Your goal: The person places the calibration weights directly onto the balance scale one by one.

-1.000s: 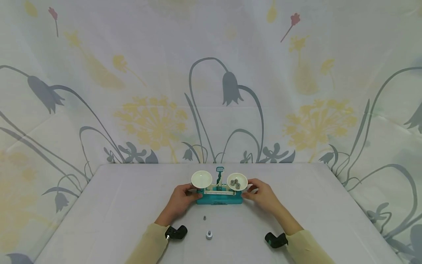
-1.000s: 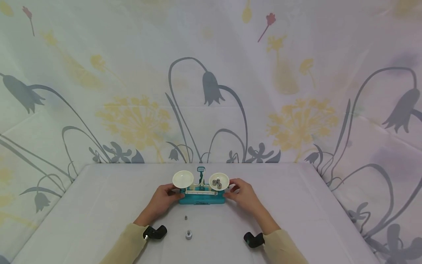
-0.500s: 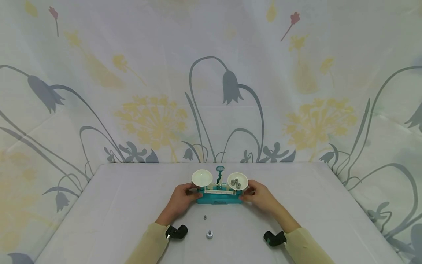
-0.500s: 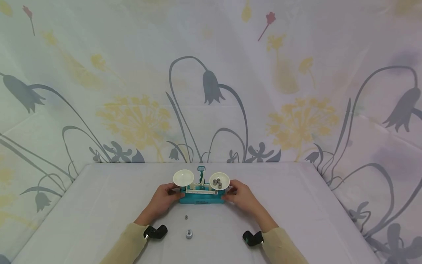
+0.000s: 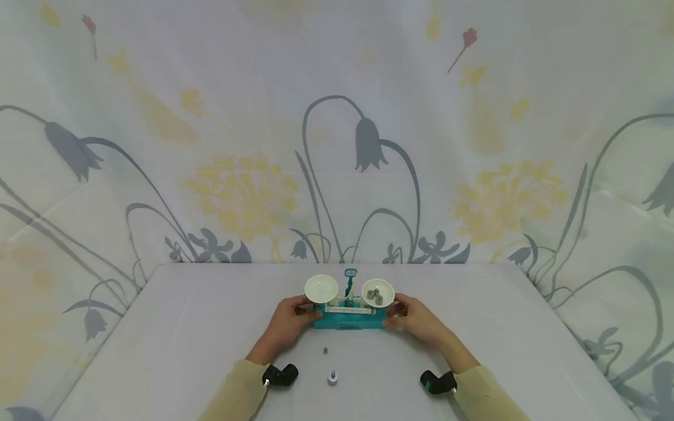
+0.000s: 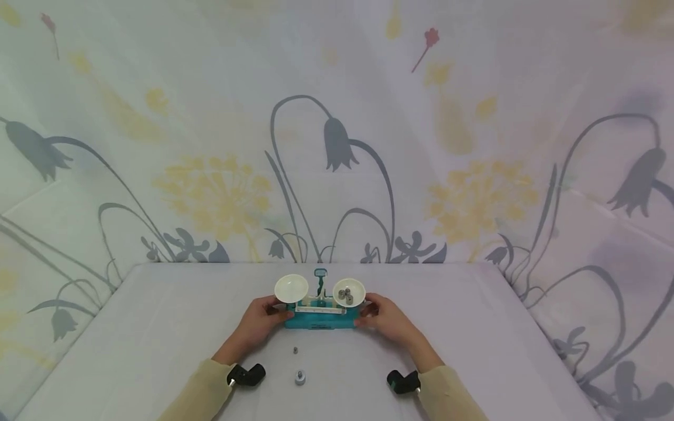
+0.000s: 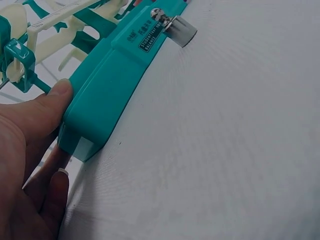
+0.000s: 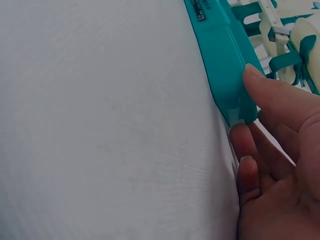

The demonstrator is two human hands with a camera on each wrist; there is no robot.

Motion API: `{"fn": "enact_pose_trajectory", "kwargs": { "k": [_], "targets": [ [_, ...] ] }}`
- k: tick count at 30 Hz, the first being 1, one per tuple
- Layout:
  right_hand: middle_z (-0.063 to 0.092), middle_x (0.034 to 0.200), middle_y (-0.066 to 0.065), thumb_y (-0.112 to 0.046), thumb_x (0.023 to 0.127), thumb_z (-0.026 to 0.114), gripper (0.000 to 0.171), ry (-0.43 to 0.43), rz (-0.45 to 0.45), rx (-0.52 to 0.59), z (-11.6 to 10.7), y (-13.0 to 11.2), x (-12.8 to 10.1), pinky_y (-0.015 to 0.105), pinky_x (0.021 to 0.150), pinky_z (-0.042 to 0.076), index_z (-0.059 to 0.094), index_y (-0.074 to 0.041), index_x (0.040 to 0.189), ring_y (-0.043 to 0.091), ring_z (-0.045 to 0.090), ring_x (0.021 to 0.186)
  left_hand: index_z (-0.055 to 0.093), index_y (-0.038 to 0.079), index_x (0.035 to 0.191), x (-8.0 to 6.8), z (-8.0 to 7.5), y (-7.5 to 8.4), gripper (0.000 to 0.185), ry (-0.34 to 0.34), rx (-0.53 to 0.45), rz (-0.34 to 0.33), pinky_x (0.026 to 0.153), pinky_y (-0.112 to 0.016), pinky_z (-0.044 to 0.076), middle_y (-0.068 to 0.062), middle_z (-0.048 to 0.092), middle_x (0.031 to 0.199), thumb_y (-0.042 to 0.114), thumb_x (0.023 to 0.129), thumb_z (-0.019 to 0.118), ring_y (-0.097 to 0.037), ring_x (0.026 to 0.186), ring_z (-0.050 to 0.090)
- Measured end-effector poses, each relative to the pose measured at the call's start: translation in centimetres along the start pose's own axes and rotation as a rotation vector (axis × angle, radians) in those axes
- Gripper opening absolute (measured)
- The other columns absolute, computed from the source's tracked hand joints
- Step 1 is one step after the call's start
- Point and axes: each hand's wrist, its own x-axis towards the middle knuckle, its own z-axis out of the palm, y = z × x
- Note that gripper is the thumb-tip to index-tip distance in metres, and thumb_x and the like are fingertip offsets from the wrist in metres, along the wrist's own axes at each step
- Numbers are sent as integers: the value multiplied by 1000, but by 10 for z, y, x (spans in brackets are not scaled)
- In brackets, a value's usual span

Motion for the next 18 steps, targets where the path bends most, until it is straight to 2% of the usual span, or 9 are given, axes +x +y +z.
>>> {"fn": "enact_pose_trajectory", "kwargs": {
  "k": [6,18],
  "targets": [
    [63,98,6,-11,82,78,50,-21,-3,-24,-3,-1,-1,36,81,47,58,-1,127,24,58,93,72,9,112,2,-1,5,25,-18,1,-14,92,-43,48,-8,69,118,13,88,76,-22,105,63],
    [62,98,7,-12,83,78,47,-29,-3,-6,-1,0,-2,35,82,45,59,-2,125,25,57,94,72,9,117,4,-3,2,31,-32,-21,-53,96,-48,47,-9,68,120,11,87,77,-24,107,64]
  ]
}}
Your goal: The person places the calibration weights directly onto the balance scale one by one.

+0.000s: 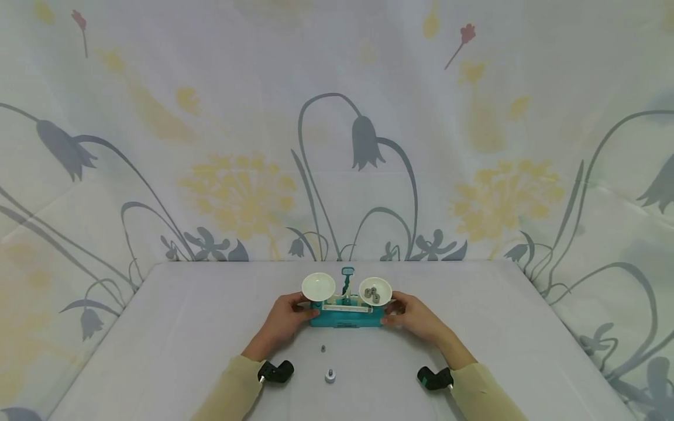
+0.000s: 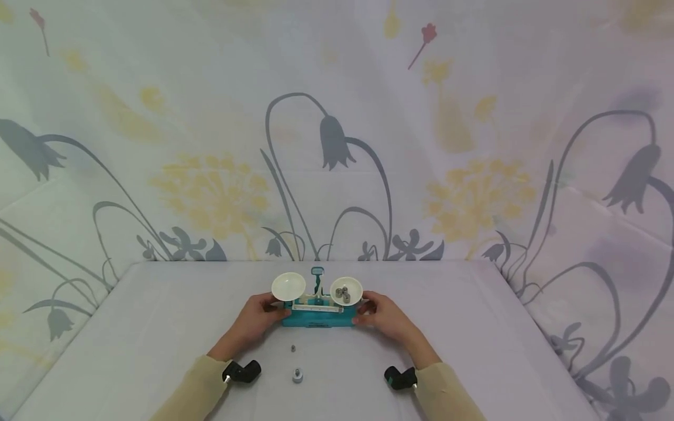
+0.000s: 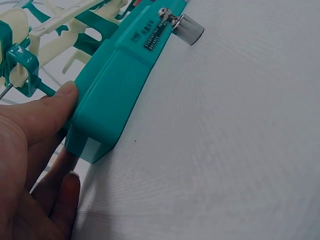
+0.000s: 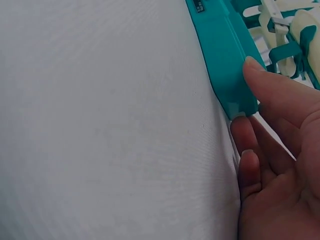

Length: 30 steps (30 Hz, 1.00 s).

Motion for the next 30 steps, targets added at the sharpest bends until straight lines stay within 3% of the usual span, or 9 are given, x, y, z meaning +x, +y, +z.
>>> {"fn": "enact_pose_trajectory", "kwargs": {
  "k": [14,23,30],
  "targets": [
    [63,98,7,-11,83,78,47,9,-8,-10,1,-1,-1,32,81,46,59,0,124,22,57,91,70,7,120,1,-6,4,33,-21,15,-5,95,-47,49,-14,65,128,7,87,75,-31,111,65],
    [64,97,8,-10,83,79,47,11,-28,-3,2,-1,-2,30,80,46,59,0,124,22,58,90,71,9,117,-5,-17,4,28,-2,39,-10,95,-46,49,-12,67,123,10,89,75,-30,113,63],
    [64,96,8,-11,83,80,48,18,-11,-8,3,1,-1,32,80,46,59,-1,125,24,57,91,70,9,117,-11,-28,4,26,-28,66,21,93,-40,50,-6,70,114,10,91,72,-24,109,64]
  ]
}}
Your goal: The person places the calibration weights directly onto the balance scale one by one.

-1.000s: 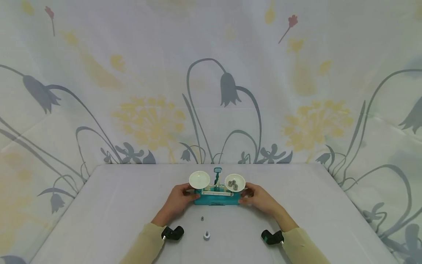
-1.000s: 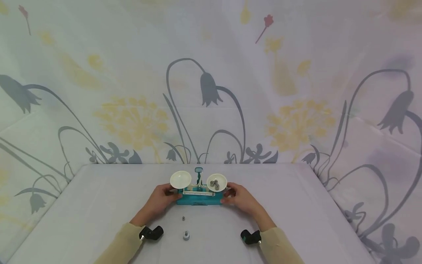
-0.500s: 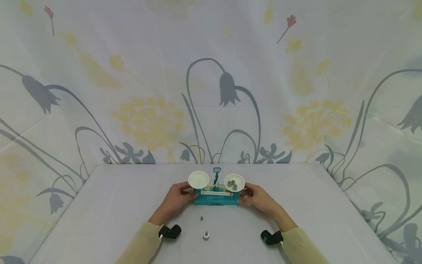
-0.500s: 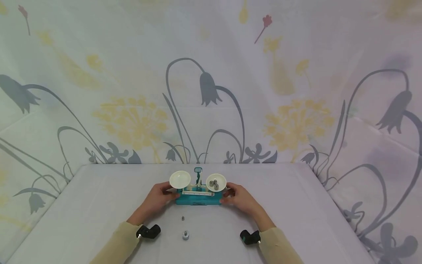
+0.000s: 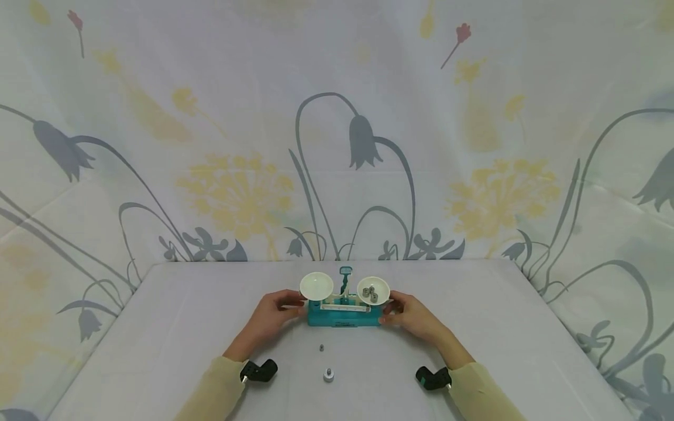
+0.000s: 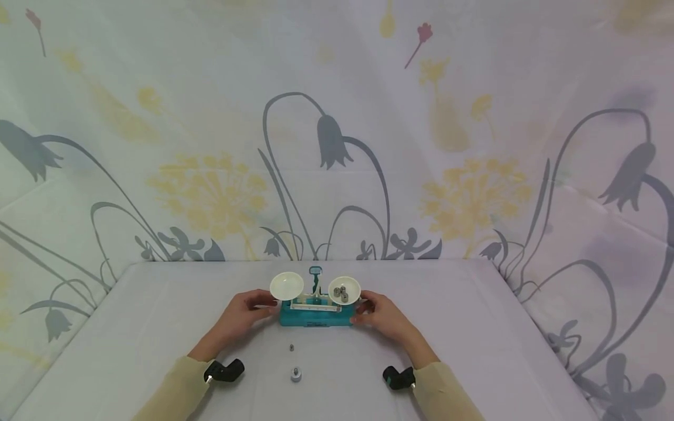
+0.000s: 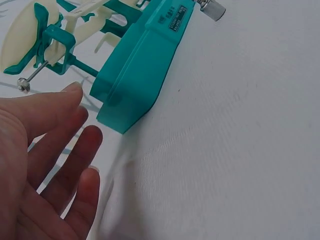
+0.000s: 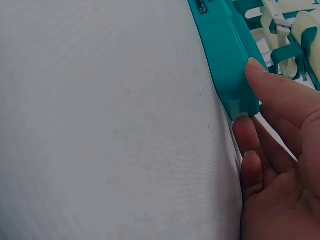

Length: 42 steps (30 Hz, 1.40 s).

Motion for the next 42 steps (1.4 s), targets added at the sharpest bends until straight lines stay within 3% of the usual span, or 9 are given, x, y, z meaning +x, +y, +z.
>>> {"fn": "enact_pose_trajectory", "kwargs": {
  "k": [7,18,31,42],
  "targets": [
    [63,97,9,-10,82,80,48,-3,5,14,0,2,1,31,78,46,59,-1,125,24,57,90,70,8,116,-8,-9,4,23,-35,-1,-4,89,-31,50,-5,71,114,11,92,71,-23,109,63],
    [63,95,8,-10,82,79,47,-1,3,3,-1,2,1,32,76,46,59,-1,124,24,56,89,70,5,112,-16,-12,5,21,-123,-42,0,83,-26,51,-7,73,106,9,92,71,-21,100,66],
    [63,95,6,-11,82,79,47,-1,-2,11,-1,1,0,31,77,46,60,-1,124,22,57,89,69,3,112,-28,-1,17,22,-220,-116,19,85,-28,51,-9,71,108,11,92,71,-20,102,65],
    [62,97,9,-11,83,79,51,0,1,31,-2,-5,-3,30,77,46,58,2,127,21,56,88,70,5,110,-31,9,17,18,-274,-141,13,84,-27,52,-7,71,108,8,93,70,-19,102,65]
  ]
}}
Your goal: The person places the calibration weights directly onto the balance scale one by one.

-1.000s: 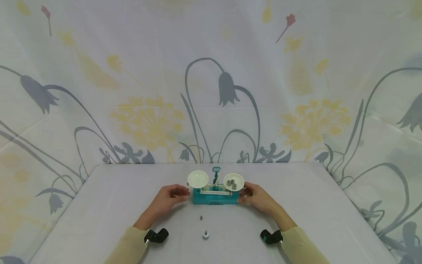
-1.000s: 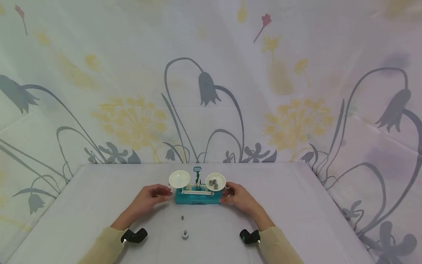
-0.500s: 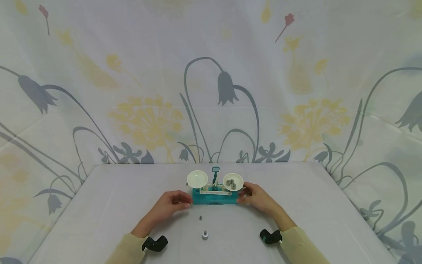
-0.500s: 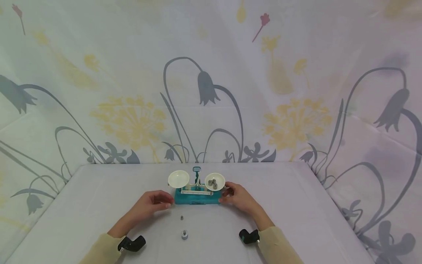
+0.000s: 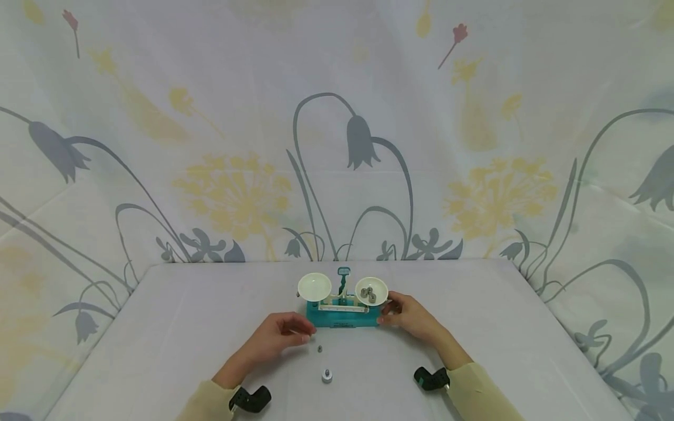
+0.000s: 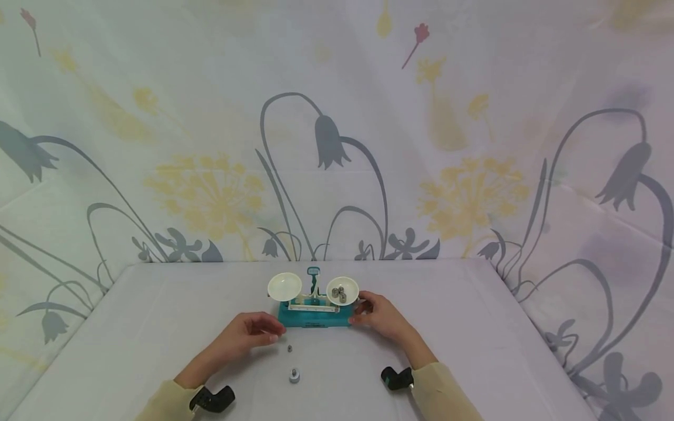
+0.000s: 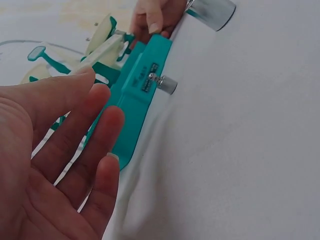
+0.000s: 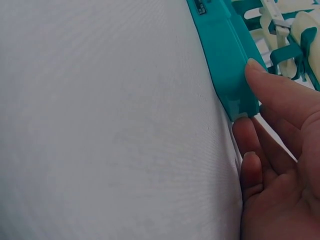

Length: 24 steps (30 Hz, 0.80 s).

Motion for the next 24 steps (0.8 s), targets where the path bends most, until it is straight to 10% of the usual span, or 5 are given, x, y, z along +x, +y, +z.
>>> {"fn": "enact_pose_trajectory", "kwargs": {
  "k": [24],
  "targets": [
    [63,95,7,-12,84,78,50,-2,-32,0,1,2,0,28,76,46,58,2,127,19,57,87,72,7,109,4,17,-4,20,-74,3,-15,85,-25,51,-4,72,106,7,89,74,-15,99,65]
  ]
}}
